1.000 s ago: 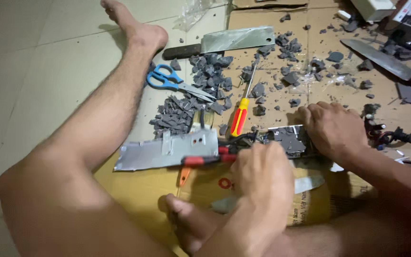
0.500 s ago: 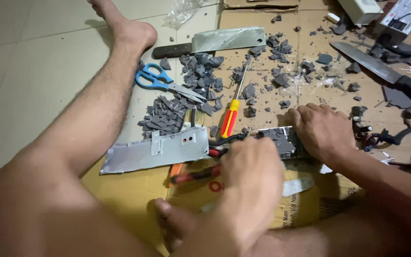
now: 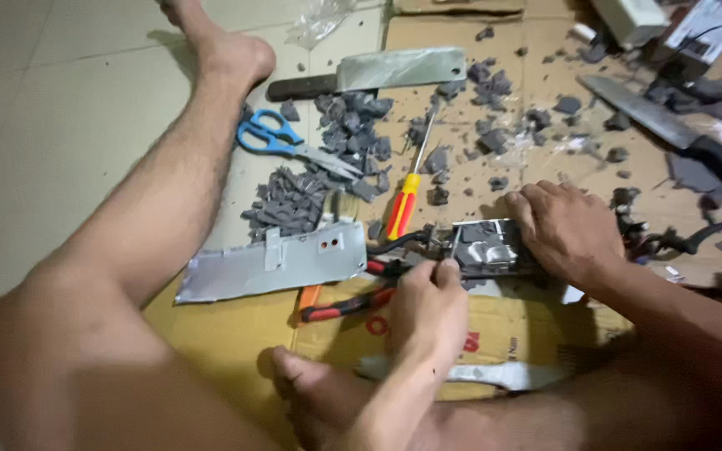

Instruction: The person sits on the floor and uses a screwdriver and pliers to pry apart and disassemble a black electronic device. They remove screws and break off pieces of the casing, scattering debris onto the cardboard below.

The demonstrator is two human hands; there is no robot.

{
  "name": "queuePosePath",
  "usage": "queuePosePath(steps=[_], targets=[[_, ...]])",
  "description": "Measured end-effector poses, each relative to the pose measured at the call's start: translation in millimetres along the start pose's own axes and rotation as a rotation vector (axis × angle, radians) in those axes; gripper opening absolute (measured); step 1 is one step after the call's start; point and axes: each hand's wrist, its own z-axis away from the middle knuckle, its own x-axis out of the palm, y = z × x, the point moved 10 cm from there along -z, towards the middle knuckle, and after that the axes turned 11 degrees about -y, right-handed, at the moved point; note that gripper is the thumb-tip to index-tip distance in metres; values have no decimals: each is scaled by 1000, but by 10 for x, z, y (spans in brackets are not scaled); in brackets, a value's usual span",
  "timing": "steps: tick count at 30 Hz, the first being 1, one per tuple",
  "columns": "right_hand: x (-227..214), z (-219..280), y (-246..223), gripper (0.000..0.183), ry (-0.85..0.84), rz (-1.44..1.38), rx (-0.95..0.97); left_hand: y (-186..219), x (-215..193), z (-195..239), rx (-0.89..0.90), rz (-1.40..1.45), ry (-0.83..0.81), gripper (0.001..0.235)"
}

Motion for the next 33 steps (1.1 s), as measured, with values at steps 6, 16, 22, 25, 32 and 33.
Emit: queuePosePath(steps=[6, 16, 22, 25, 32, 33], targets=[[-115, 211, -129, 69, -54, -249, -123, 232, -233, 7, 140, -256, -50, 36], [29, 52, -535, 65, -239, -35, -214, 152, -283, 94, 213, -492, -49, 40], [-14, 300, -743, 25, 249, 318, -529, 184, -313, 234, 183, -482, -85, 44], [-170, 246, -645, 27, 113, 270, -268, 179, -298, 147, 226, -497, -61, 43], [-486, 134, 258, 38, 227, -337, -12, 246, -268, 163, 280, -515, -24, 28], [-454, 112, 334, 58, 212, -133, -3, 330, -270, 176, 343, -570, 7, 30]])
